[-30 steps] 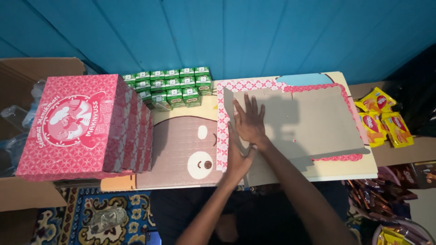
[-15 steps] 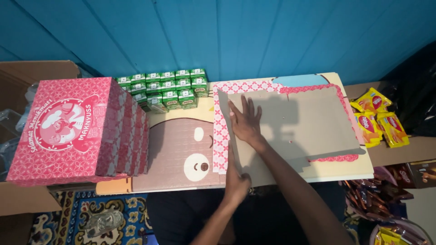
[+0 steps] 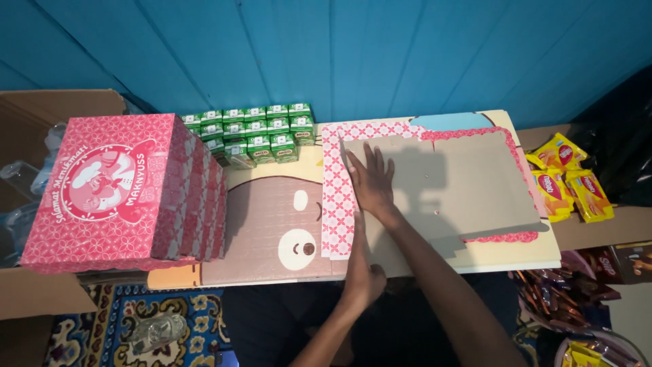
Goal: Folding cardboard templates into boxes for packaging food products.
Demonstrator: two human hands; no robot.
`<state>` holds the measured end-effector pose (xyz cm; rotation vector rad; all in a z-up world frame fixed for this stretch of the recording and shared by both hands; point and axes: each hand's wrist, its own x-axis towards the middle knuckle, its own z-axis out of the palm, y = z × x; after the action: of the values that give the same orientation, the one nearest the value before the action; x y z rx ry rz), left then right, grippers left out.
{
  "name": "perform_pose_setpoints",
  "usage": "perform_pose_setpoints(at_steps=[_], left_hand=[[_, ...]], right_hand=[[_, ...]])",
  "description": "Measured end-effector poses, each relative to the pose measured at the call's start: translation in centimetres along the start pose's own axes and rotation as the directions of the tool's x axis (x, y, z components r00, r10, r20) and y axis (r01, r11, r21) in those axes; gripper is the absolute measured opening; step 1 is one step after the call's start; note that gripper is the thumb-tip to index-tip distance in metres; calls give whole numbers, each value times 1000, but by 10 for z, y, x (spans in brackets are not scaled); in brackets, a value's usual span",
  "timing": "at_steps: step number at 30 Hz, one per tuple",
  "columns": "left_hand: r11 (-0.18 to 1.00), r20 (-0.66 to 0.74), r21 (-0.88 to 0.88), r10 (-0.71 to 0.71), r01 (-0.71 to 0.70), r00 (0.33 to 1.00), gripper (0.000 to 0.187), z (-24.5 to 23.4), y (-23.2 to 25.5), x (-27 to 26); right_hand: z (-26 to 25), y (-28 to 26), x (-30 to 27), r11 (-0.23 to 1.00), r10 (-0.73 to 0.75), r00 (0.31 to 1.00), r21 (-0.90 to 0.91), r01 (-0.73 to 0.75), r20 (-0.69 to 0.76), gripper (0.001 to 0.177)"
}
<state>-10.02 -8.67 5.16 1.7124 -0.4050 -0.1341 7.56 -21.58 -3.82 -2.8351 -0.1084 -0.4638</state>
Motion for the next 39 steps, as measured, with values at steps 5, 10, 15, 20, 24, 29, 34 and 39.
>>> perform_pose_setpoints(at_steps=[5, 10, 15, 20, 24, 29, 34, 39], left_hand=[[999, -2, 26, -41, 41, 999, 108, 6, -5, 4], [999, -64, -31, 8, -10, 998, 85, 2, -6, 14], [996, -165, -78, 32, -45, 986, 41, -6, -17, 40], [993, -156, -76, 78, -90, 985, 22, 2, -47, 54], [993, -137, -82, 72, -84, 988, 16, 5, -63, 66], [992, -130, -88, 75, -87, 989, 15, 11, -73, 70], [993, -131, -100, 48, -62, 990, 15, 11, -71, 72], [989, -114, -142, -50, 33, 992, 48, 13, -53, 72]], right_hand=[[-5, 1, 4, 998, 44, 996, 35, -47, 77, 51], [-37, -14, 5, 997, 64, 981, 34, -71, 182, 64], [-61, -26, 2, 984, 127, 957, 89, -155, 261, 55], [-60, -27, 2, 986, 128, 962, 71, -149, 241, 61], [-39, -15, -1, 996, 83, 980, 9, -87, 183, 63], [-23, -3, 2, 996, 83, 974, -6, -84, 209, 98], [-53, -24, -1, 995, 101, 975, -9, -101, 200, 86], [-28, -9, 0, 989, 134, 978, 47, -143, 161, 54]])
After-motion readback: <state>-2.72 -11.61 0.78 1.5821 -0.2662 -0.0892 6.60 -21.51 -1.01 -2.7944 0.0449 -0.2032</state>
